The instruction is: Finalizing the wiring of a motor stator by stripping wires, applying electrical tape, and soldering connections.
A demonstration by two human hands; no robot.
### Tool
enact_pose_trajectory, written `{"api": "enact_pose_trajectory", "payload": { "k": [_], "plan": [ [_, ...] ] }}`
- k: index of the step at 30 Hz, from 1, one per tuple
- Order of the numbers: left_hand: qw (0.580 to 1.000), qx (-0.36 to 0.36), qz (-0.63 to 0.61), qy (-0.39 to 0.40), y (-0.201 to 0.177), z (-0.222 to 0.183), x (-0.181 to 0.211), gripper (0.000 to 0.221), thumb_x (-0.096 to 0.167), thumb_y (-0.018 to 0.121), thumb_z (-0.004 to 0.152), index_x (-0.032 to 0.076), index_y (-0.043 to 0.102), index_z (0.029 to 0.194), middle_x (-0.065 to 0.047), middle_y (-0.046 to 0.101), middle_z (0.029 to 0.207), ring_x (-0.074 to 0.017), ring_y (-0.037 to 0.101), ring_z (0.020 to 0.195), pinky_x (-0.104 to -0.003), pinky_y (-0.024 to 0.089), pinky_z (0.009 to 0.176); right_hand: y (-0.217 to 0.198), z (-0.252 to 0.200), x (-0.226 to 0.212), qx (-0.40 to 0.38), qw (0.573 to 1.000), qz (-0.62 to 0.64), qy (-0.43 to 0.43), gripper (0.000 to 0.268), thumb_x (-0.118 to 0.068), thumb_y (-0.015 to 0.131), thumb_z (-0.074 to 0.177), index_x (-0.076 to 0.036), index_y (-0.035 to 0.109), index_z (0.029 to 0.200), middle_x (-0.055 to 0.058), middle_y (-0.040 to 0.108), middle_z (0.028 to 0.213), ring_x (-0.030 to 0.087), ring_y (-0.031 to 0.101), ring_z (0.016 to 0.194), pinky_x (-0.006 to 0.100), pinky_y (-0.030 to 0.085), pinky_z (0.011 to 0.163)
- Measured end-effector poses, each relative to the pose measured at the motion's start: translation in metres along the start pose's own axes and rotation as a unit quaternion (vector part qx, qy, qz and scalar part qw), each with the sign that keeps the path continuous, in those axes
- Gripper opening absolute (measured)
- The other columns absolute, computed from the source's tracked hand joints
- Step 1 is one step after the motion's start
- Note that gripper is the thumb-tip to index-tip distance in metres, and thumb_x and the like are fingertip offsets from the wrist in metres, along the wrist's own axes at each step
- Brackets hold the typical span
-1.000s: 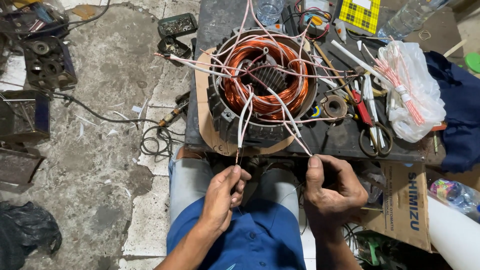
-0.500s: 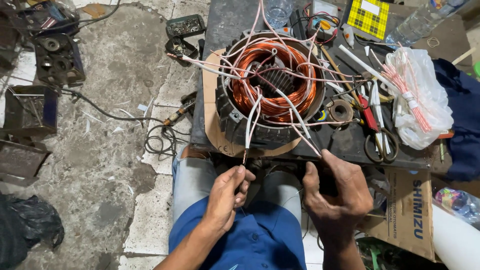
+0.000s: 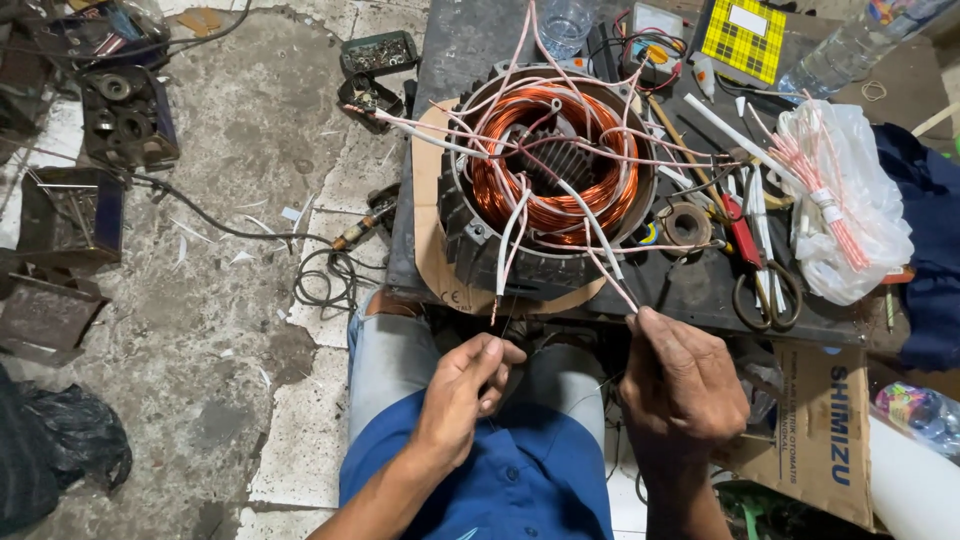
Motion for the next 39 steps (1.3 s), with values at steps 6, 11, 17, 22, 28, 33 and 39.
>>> {"api": "enact_pose_trajectory", "payload": {
  "k": [6,11,17,22,28,33,39],
  "plan": [
    [0.993,-0.044,0.058,0.097,0.009,-0.011,0.016,0.032,0.026,0.051,0.106,0.001,0.071,0.104,-0.001,0.052,0.073,-0.0075,0.042,0.056,-0.019,0.033,0.048,-0.013,-0.020,0.002,0.045,0.996,0.032,0.075,0.042,-0.009,0.082,0.095,0.014,0.061,0.123,0.032,0.071,0.109,0.032,0.073,0.094,0.037,0.064,0.080],
    [0.975,-0.109,0.113,0.159,0.023,-0.021,0.023,0.031,0.028,0.049,0.107,0.003,0.069,0.104,0.002,0.048,0.069,-0.0073,0.041,0.057,-0.021,0.033,0.051,0.008,-0.020,-0.008,-0.092,0.959,0.135,0.230,0.012,0.003,0.066,0.097,0.006,0.072,0.107,0.019,0.072,0.100,0.027,0.069,0.089,0.035,0.056,0.085],
    [0.950,-0.121,0.256,0.129,0.038,-0.035,0.036,0.030,0.032,0.052,0.103,0.009,0.069,0.094,0.001,0.057,0.075,-0.0085,0.048,0.063,-0.026,0.041,0.058,0.041,-0.032,-0.010,-0.215,0.841,0.321,0.378,0.024,-0.022,0.068,0.094,-0.004,0.078,0.106,0.009,0.072,0.101,0.018,0.070,0.098,0.028,0.056,0.088],
    [0.938,-0.105,0.289,0.160,0.035,-0.034,0.035,0.026,0.031,0.055,0.100,0.012,0.061,0.082,0.003,0.055,0.071,-0.0102,0.050,0.066,-0.028,0.044,0.065,0.044,-0.029,-0.018,-0.189,0.852,0.321,0.368,0.010,-0.012,0.069,0.093,-0.006,0.074,0.087,0.006,0.072,0.086,0.016,0.069,0.084,0.027,0.055,0.080],
    [0.951,-0.070,0.235,0.186,0.028,-0.033,0.035,0.024,0.028,0.059,0.101,0.008,0.069,0.092,0.001,0.051,0.065,-0.0098,0.048,0.057,-0.026,0.043,0.054,0.044,-0.033,-0.014,-0.181,0.834,0.319,0.412,0.011,-0.016,0.072,0.092,-0.005,0.076,0.091,0.006,0.076,0.089,0.016,0.072,0.085,0.026,0.057,0.081],
    [0.950,-0.078,0.218,0.211,0.027,-0.035,0.037,0.023,0.025,0.059,0.102,0.010,0.062,0.085,0.002,0.049,0.067,-0.0098,0.044,0.059,-0.027,0.040,0.055,0.044,-0.031,-0.018,-0.197,0.840,0.308,0.401,0.003,-0.009,0.076,0.088,-0.007,0.076,0.089,0.004,0.076,0.085,0.013,0.072,0.080,0.024,0.056,0.076],
    [0.907,-0.065,0.314,0.273,0.030,-0.041,0.050,0.022,0.024,0.060,0.099,0.008,0.073,0.092,0.000,0.072,0.080,-0.0123,0.065,0.072,-0.028,0.051,0.065,0.030,-0.027,0.000,-0.143,0.819,0.342,0.439,0.006,-0.006,0.076,0.087,0.000,0.076,0.086,0.007,0.072,0.079,0.015,0.065,0.074,0.025,0.053,0.072]
  ]
}}
Point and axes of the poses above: each hand's wrist, its own z-axis towards the middle knuckle, its own y-axis out of the palm, x = y × z, the point moved 6 cm from there along z, towards the middle knuckle
